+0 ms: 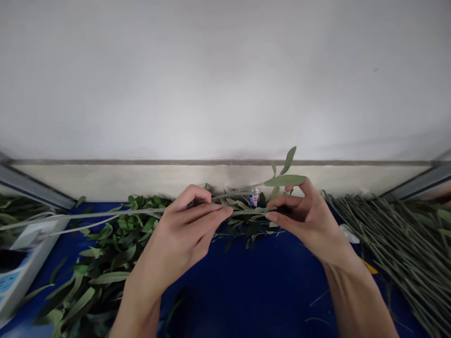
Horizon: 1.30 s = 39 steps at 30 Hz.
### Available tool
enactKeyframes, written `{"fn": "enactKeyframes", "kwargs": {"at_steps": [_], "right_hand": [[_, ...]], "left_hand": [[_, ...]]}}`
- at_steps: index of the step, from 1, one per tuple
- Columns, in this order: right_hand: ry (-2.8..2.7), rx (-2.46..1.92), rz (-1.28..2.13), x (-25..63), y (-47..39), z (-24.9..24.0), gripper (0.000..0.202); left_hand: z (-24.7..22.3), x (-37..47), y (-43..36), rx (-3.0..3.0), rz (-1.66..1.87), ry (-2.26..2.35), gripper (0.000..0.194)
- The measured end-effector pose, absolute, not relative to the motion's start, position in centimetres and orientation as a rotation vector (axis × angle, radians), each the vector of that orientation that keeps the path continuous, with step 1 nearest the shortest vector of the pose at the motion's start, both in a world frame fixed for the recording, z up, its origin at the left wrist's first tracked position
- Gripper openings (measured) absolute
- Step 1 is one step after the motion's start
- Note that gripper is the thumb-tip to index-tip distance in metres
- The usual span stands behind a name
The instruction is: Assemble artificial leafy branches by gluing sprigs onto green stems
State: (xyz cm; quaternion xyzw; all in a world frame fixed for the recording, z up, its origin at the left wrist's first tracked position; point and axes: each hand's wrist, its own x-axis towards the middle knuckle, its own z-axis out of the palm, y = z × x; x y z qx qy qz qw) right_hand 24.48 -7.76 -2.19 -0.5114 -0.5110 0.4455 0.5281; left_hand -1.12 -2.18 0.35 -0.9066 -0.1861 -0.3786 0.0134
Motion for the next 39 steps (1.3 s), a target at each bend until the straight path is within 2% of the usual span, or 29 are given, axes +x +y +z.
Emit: {"fn": "enactKeyframes", "kwargs": {"at_steps": [15,19,27,33,39], "right_hand": [[-0.989,-1.151,1.318,25.3,-7.4,-2.3,0.053],[-0.978,-1.067,1.393,25.6,-7.2,-2.5,0.048],[-0.989,-1.127,1.265,25.2,-7.5,-2.5,0.052],[-1.039,-1.210,1.186,24.7,-7.6,-2.2,0.065],[-1.044,-1.203,1.145,24.4,-7.6,-2.2,0.056]], "left_hand": [[0.1,-0.8,-2.0,-2.835,-1.211,-0.550,0.038],[0.2,-0.6,-2.0,-2.807,-1.208,-0.544,0.035],[0.2,-0.6,-2.2,-2.796,-1.205,-0.573,0.035],[0.2,-0.9,-2.1,-2.833,-1.208,-0.577,0.037],[0.1,-0.8,-2.2,-2.836,-1.242,-0.588,0.038]]}}
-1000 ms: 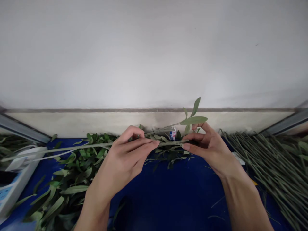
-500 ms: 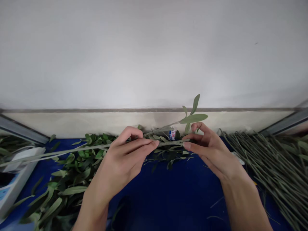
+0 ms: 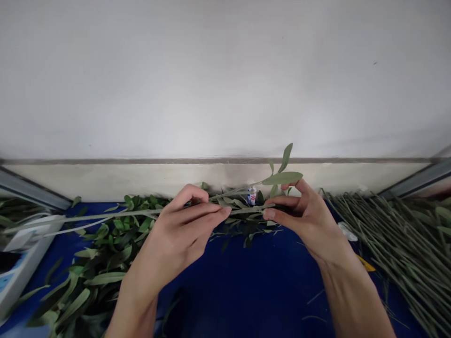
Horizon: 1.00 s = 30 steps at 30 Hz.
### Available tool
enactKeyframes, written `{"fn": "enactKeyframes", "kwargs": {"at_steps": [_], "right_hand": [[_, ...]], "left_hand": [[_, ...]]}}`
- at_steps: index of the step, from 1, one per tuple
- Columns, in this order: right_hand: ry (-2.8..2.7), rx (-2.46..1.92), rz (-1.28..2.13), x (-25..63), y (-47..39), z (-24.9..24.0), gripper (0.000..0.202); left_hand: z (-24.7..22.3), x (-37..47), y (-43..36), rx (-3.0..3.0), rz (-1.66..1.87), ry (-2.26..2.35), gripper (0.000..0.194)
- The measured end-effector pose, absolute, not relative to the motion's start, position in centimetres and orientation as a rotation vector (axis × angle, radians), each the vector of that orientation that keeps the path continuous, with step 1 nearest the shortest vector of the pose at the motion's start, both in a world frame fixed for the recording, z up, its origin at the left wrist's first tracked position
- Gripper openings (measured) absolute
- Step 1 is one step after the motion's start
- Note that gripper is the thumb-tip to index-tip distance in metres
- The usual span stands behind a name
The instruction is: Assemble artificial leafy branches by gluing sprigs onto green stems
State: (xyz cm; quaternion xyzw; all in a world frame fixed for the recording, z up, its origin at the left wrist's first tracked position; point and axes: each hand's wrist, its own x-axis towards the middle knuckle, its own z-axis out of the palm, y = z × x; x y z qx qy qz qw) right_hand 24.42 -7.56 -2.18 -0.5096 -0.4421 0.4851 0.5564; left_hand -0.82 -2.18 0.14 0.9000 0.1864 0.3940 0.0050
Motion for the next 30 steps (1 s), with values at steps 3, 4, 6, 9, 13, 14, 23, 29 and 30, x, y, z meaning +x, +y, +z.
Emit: {"fn": "enactKeyframes", "kwargs": {"at_steps": [3,4,6,9,13,14,23,29,30], "right_hand": [[-1.020,-1.149,1.143,24.0,-7.5,-2.3,0.056],[-1.017,-1.135,1.141,23.9,-7.5,-2.3,0.055],[-1.021,-1.120,1.133,23.7,-7.5,-2.3,0.052],[-1.047,-1.119,1.124,23.7,-7.6,-2.2,0.050],[-1.056,-1.117,1.084,23.6,-7.7,-2.2,0.051],[-1.055,-1.116,1.071,23.5,-7.7,-2.2,0.052],[-1.029,-1.096,1.058,23.2,-7.7,-2.2,0.052],[-1.023,-1.078,1.088,23.4,-7.7,-2.1,0.051],[-1.026,-1.078,1.090,23.4,-7.7,-2.2,0.052]], "left_hand": [[0.2,-0.8,-2.2,2.819,1.271,0.578,0.038],[0.2,-0.7,-2.2,2.824,1.276,0.584,0.038],[0.3,-0.7,-2.2,2.839,1.280,0.594,0.036],[0.3,-0.6,-2.1,2.854,1.308,0.585,0.034],[0.2,-0.9,-1.9,2.833,1.344,0.583,0.034],[0.2,-1.0,-1.9,2.828,1.344,0.597,0.034],[0.3,-0.8,-2.2,2.812,1.352,0.585,0.036],[0.2,-0.6,-2.1,2.808,1.326,0.558,0.037],[0.1,-0.6,-2.1,2.808,1.324,0.558,0.037]]}}
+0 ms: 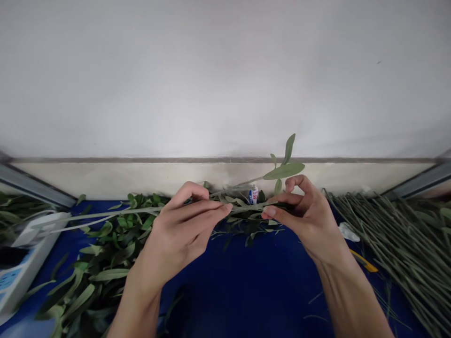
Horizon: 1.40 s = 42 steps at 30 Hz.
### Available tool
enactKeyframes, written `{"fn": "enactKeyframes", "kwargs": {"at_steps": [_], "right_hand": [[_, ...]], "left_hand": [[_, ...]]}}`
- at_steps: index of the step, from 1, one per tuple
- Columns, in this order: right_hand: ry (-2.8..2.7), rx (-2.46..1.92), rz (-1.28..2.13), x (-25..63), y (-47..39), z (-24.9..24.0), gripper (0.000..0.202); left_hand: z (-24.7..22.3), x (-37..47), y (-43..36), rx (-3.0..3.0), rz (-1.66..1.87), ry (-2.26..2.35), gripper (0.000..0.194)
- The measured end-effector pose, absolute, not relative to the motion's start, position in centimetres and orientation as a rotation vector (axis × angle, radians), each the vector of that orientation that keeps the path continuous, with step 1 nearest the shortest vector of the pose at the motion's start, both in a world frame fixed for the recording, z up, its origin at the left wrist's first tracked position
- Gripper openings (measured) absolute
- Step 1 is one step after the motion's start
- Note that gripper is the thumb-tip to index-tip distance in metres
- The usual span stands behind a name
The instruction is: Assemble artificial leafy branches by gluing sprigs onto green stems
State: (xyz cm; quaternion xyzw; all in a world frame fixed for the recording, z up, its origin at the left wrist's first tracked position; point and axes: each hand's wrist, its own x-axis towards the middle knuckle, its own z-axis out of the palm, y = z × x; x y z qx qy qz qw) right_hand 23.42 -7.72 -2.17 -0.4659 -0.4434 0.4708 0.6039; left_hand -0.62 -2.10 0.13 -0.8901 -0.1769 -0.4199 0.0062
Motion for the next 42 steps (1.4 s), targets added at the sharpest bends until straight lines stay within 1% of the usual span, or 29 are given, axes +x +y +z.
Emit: {"fn": "enactKeyframes", "kwargs": {"at_steps": [8,15,23,36,42], "right_hand": [[-1.034,-1.053,1.111,23.31,-7.63,-2.16,0.053],[-1.017,-1.022,1.131,23.42,-7.79,-2.01,0.047],[-1.088,-1.094,1.094,23.89,-7.82,-1.87,0.052],[-1.055,-1.083,1.076,23.30,-7.69,-2.44,0.052],[-1.086,-1.108,1.060,23.39,-7.59,-2.56,0.051]], "left_hand": [[0.17,-0.82,-2.13,-2.759,-1.280,-0.560,0.036],[0.01,-0.94,-1.76,-2.698,-1.249,-0.528,0.035],[0.09,-1.20,-2.04,-2.730,-1.219,-0.565,0.035],[0.31,-0.99,-2.36,-2.724,-1.146,-0.582,0.031],[0.23,-0.93,-2.13,-2.735,-1.184,-0.537,0.030]]}}
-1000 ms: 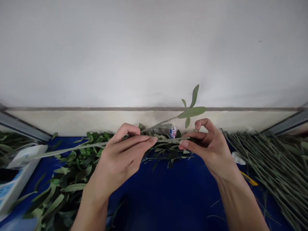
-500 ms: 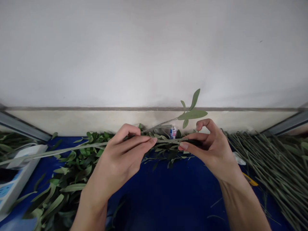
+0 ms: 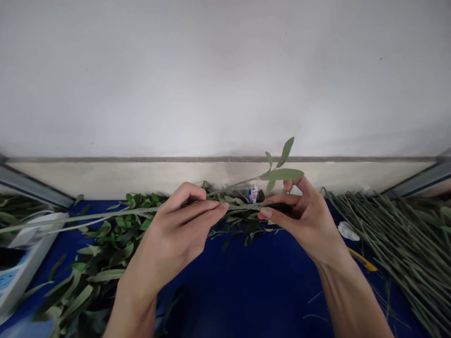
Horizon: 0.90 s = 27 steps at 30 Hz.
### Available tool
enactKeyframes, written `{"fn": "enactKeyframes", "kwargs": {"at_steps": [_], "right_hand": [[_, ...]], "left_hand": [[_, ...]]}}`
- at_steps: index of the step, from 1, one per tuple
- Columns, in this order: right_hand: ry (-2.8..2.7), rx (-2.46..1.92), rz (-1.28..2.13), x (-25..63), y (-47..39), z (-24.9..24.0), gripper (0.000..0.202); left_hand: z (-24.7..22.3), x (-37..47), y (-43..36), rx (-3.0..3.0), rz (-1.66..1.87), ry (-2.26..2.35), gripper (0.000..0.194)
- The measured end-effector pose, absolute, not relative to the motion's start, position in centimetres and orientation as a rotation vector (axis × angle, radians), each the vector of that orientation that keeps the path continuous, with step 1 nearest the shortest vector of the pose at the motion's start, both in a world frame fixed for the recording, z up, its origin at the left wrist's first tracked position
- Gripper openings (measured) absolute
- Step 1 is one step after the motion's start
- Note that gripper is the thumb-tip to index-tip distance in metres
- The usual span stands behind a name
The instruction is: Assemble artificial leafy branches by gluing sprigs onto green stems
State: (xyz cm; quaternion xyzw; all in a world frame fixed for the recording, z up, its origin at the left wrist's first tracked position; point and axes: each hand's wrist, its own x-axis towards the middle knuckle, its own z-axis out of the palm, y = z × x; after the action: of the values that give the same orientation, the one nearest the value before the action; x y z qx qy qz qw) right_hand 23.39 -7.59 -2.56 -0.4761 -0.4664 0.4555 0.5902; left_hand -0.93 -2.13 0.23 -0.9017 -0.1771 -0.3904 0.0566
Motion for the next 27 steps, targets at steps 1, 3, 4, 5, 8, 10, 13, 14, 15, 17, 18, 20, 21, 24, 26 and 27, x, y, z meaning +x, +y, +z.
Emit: {"fn": "enactKeyframes", "kwargs": {"at_steps": [1,3,4,5,8,10,13,14,15,17,18,20,21,24,26,27], "right_hand": [[-1.091,-1.112,1.061,23.40,-7.56,-2.58,0.052],[-1.093,-1.115,1.062,23.39,-7.52,-2.60,0.053],[-1.090,-1.114,1.062,23.38,-7.52,-2.60,0.053],[-1.088,-1.112,1.060,23.38,-7.53,-2.59,0.054],[-1.099,-1.109,1.058,23.43,-7.57,-2.54,0.052],[-1.112,-1.113,1.061,23.49,-7.57,-2.52,0.051],[-1.108,-1.114,1.059,23.57,-7.49,-2.59,0.051],[-1.105,-1.114,1.057,23.60,-7.45,-2.63,0.051],[-1.104,-1.116,1.058,23.61,-7.43,-2.68,0.051],[-1.105,-1.119,1.063,23.62,-7.40,-2.77,0.051],[-1.107,-1.120,1.068,23.62,-7.40,-2.80,0.051],[-1.107,-1.124,1.075,23.58,-7.42,-2.81,0.051],[-1.108,-1.125,1.079,23.55,-7.43,-2.79,0.051],[-1.114,-1.114,1.104,23.54,-7.42,-2.64,0.051],[-1.106,-1.082,1.137,23.70,-7.43,-2.51,0.049],[-1.096,-1.066,1.160,23.85,-7.45,-2.44,0.048]], "left_hand": [[0.21,-0.93,-2.10,-2.742,-1.183,-0.541,0.031],[0.18,-0.95,-2.07,-2.757,-1.195,-0.553,0.032],[0.16,-0.96,-2.07,-2.765,-1.204,-0.556,0.032],[0.16,-0.96,-2.08,-2.770,-1.215,-0.548,0.032],[0.17,-0.93,-2.17,-2.770,-1.188,-0.548,0.032],[0.19,-0.85,-2.25,-2.770,-1.164,-0.564,0.034],[0.22,-0.71,-2.35,-2.774,-1.166,-0.570,0.035],[0.21,-0.68,-2.37,-2.778,-1.167,-0.566,0.034],[0.20,-0.66,-2.39,-2.783,-1.168,-0.562,0.034],[0.17,-0.68,-2.38,-2.793,-1.156,-0.561,0.034],[0.15,-0.72,-2.36,-2.798,-1.146,-0.565,0.034],[0.12,-0.84,-2.27,-2.801,-1.132,-0.571,0.034],[0.12,-0.92,-2.20,-2.801,-1.131,-0.570,0.034],[0.17,-1.17,-1.95,-2.818,-1.118,-0.585,0.035],[0.22,-1.31,-1.82,-2.828,-1.076,-0.622,0.036],[0.23,-1.37,-1.78,-2.832,-1.059,-0.639,0.036]]}}
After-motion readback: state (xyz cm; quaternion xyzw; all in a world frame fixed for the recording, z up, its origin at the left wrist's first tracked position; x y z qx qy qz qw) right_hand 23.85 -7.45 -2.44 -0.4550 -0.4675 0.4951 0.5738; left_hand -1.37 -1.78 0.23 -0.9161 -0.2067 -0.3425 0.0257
